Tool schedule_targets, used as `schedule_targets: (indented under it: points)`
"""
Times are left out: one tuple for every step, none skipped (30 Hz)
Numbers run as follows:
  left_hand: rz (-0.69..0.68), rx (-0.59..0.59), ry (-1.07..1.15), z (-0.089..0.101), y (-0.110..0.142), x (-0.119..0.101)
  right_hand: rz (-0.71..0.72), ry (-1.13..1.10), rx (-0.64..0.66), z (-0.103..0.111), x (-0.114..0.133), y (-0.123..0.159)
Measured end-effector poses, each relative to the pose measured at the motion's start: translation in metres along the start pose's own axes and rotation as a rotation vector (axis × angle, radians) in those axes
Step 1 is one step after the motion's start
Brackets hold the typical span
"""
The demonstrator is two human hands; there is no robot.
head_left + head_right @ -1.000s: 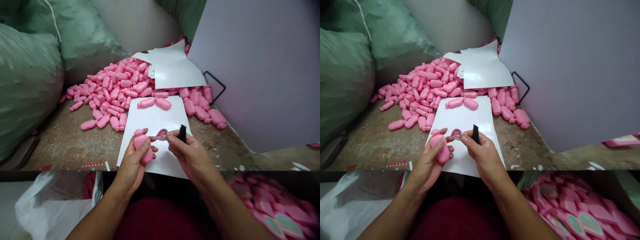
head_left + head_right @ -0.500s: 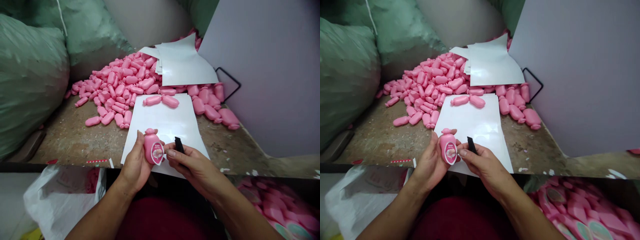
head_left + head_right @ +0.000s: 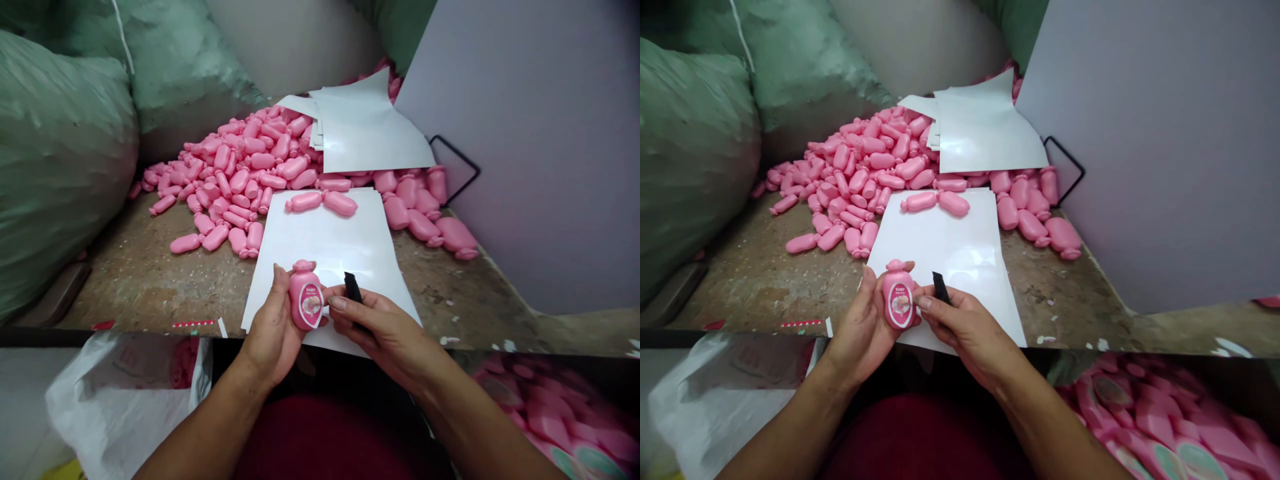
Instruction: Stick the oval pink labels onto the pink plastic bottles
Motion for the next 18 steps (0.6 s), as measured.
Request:
schedule_targets:
  points:
    - [0.002,-0.004,0.002,0.0001,0.0002,0.0002,-0.003,-0.006,-0.002,0.0001,0.0000,-0.0003]
    - [0.002,-0.009,0.003,-0.0001,0.0004,0.0002,-0.006,-0.009,-0.005,0.0002,-0.0001,-0.0007]
    - [0.000,-0.015,0.000,-0.0003,0.0007,-0.0001,-0.008,-0.012,-0.007,0.0003,-0.0003,-0.0010]
    - [-0.002,-0.021,-0.006,-0.0008,0.0009,-0.0005,-0.009,-0.012,-0.009,0.0005,-0.0006,-0.0012]
    - [-0.003,-0.027,-0.014,-0.0013,0.0011,-0.0010,-0.008,-0.012,-0.008,0.0006,-0.0010,-0.0015]
    - [-0.003,-0.034,-0.023,-0.0017,0.0013,-0.0015,-0.009,-0.012,-0.007,0.0008,-0.0015,-0.0018]
    - [-0.002,-0.038,-0.031,-0.0021,0.0014,-0.0018,-0.010,-0.012,-0.006,0.0011,-0.0020,-0.0021]
    - [-0.001,-0.043,-0.038,-0.0024,0.0014,-0.0021,-0.010,-0.011,-0.005,0.0014,-0.0024,-0.0023]
    - [-0.001,-0.046,-0.042,-0.0024,0.0014,-0.0023,-0.008,-0.011,-0.004,0.0016,-0.0026,-0.0025]
    - [-0.003,-0.049,-0.046,-0.0023,0.0014,-0.0025,-0.006,-0.010,-0.003,0.0018,-0.0027,-0.0027]
    - [-0.006,-0.052,-0.050,-0.0021,0.0013,-0.0027,-0.004,-0.009,-0.003,0.0019,-0.0026,-0.0029]
    - [-0.009,-0.055,-0.053,-0.0018,0.0013,-0.0029,-0.005,-0.008,-0.003,0.0020,-0.0024,-0.0030]
    - [-0.013,-0.057,-0.056,-0.0016,0.0013,-0.0030,-0.009,-0.007,-0.003,0.0021,-0.0023,-0.0031]
    - [-0.016,-0.056,-0.059,-0.0016,0.0013,-0.0032,-0.014,-0.007,-0.004,0.0022,-0.0022,-0.0031]
    - [-0.018,-0.055,-0.062,-0.0016,0.0015,-0.0032,-0.017,-0.007,-0.006,0.0024,-0.0020,-0.0031]
    - [-0.018,-0.053,-0.063,-0.0019,0.0017,-0.0033,-0.018,-0.006,-0.007,0.0026,-0.0019,-0.0031]
    - [-0.020,-0.049,-0.061,-0.0022,0.0019,-0.0033,-0.017,-0.003,-0.007,0.0027,-0.0017,-0.0031]
    - [-0.021,-0.045,-0.059,-0.0026,0.0022,-0.0033,-0.015,0.001,-0.007,0.0028,-0.0017,-0.0030]
Point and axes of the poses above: each hand's wrist, its own y-axis away from the middle knuckle, its own z-axis out of the back of the hand, x = y × z, the point moved 4 cm from there along -y, towards the middle knuckle, and after that the axes turned 1 degree about -y, right-handed, at the moved point
